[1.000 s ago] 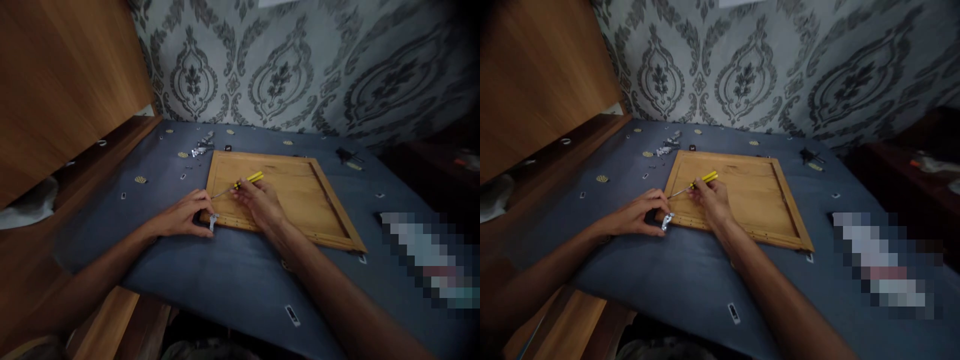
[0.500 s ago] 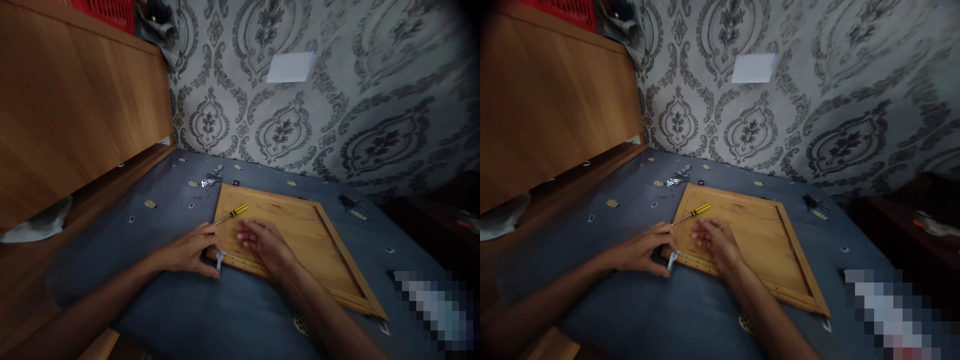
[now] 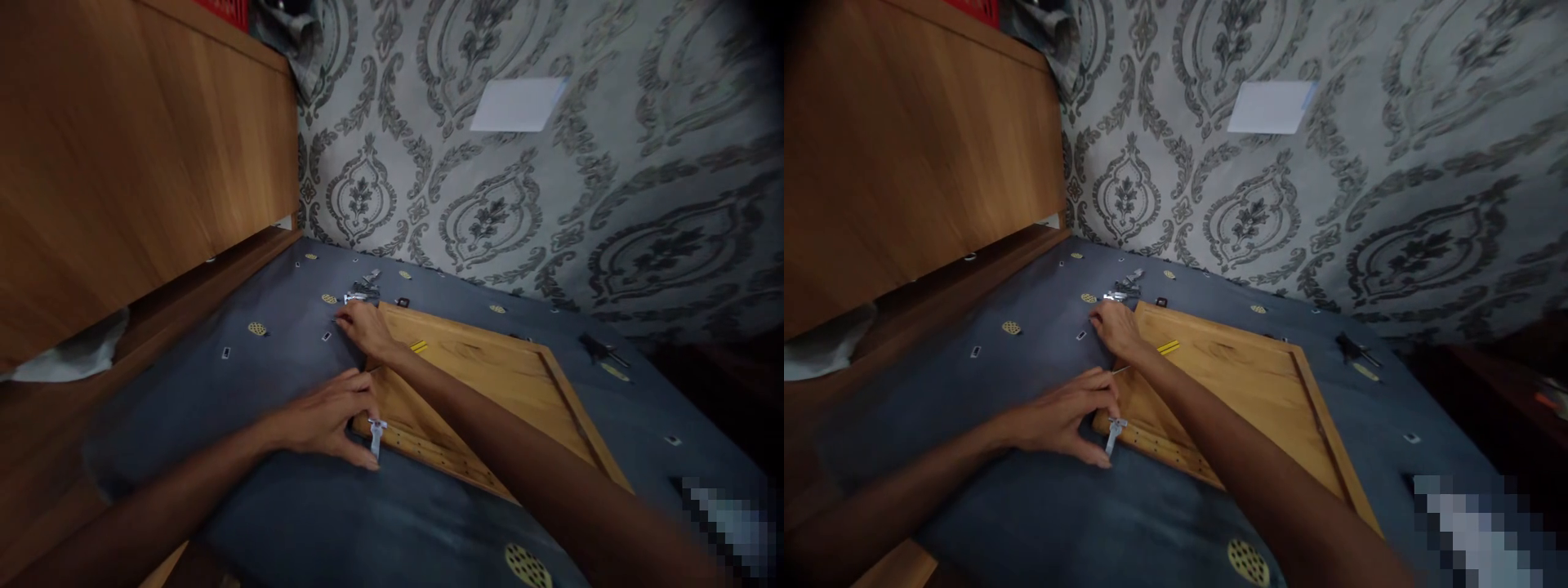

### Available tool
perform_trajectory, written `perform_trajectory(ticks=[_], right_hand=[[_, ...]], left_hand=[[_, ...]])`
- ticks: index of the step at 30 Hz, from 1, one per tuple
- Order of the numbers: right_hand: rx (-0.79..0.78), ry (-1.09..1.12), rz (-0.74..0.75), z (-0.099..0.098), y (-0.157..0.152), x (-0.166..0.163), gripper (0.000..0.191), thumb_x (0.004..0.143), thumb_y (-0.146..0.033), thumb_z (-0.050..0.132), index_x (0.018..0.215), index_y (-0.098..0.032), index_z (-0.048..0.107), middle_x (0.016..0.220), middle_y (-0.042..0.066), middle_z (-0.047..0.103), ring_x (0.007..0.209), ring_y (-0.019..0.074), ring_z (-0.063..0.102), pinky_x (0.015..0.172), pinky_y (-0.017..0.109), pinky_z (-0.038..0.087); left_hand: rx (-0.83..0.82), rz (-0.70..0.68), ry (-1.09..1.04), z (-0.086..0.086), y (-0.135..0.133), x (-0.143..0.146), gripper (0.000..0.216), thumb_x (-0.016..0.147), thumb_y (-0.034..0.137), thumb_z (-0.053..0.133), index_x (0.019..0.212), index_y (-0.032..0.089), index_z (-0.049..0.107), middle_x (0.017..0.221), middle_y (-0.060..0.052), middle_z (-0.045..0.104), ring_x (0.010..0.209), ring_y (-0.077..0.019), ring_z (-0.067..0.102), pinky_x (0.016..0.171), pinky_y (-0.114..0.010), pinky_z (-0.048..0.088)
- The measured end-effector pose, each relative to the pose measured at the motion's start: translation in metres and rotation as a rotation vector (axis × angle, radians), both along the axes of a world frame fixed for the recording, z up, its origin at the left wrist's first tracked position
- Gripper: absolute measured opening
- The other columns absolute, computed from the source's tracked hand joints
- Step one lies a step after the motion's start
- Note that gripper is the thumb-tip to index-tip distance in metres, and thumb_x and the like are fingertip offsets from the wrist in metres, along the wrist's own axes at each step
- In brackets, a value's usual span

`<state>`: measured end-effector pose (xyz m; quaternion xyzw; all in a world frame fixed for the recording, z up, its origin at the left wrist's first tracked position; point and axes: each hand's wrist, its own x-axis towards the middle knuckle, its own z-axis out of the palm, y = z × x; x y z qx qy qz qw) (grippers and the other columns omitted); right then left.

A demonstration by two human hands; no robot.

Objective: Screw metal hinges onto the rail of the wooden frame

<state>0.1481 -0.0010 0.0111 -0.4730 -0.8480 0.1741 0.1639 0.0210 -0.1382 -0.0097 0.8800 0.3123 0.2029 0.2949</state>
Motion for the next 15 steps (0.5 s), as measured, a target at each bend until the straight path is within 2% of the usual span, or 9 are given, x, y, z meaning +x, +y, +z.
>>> perform_trajectory(ticks=[2,5,10,12,15], right_hand=[[0.036,-0.136,0.03,0.002,0.003,-0.009,0.021,0.102,-0.02,0.065,0.119,-0.016,0.076,0.13,0.013,0.076,0.124,0.026,0.069,0.108,0.043,0.053],[0.068,-0.288,0.059,0.004,0.007,-0.018,0.025,0.104,-0.033,0.067,0.122,-0.016,0.072,0.13,0.011,0.073,0.123,0.026,0.069,0.108,0.05,0.055],[0.077,-0.391,0.096,0.007,0.013,-0.026,0.028,0.103,-0.039,0.069,0.121,-0.017,0.072,0.127,0.009,0.073,0.117,0.0248,0.071,0.104,0.05,0.058],[0.077,-0.362,0.089,0.009,0.014,-0.029,0.025,0.103,-0.035,0.069,0.118,-0.016,0.074,0.124,0.011,0.076,0.116,0.025,0.072,0.104,0.048,0.058],[0.079,-0.23,0.038,0.013,0.011,-0.028,0.02,0.1,-0.018,0.064,0.112,-0.016,0.08,0.116,0.015,0.08,0.113,0.0272,0.074,0.101,0.041,0.057]], left_hand=[[-0.002,-0.002,-0.023,0.0,0.0,0.0,0.042,0.085,0.054,0.087,0.097,0.019,0.066,0.11,-0.004,0.06,0.104,-0.0226,0.055,0.093,-0.033,0.045],[0.001,-0.005,-0.042,-0.001,0.001,0.001,0.041,0.083,0.05,0.089,0.094,0.019,0.066,0.109,-0.004,0.06,0.103,-0.0215,0.055,0.094,-0.032,0.045],[0.011,0.006,-0.008,-0.001,0.002,0.003,0.04,0.08,0.047,0.092,0.094,0.018,0.066,0.109,-0.004,0.061,0.103,-0.0221,0.057,0.095,-0.033,0.046],[0.009,0.008,0.011,0.001,0.002,0.003,0.04,0.079,0.045,0.093,0.094,0.019,0.067,0.109,-0.004,0.061,0.104,-0.0226,0.057,0.094,-0.033,0.046],[-0.001,-0.001,0.022,0.004,0.002,0.002,0.039,0.079,0.044,0.093,0.094,0.019,0.066,0.11,-0.004,0.061,0.105,-0.0231,0.057,0.094,-0.033,0.047]])
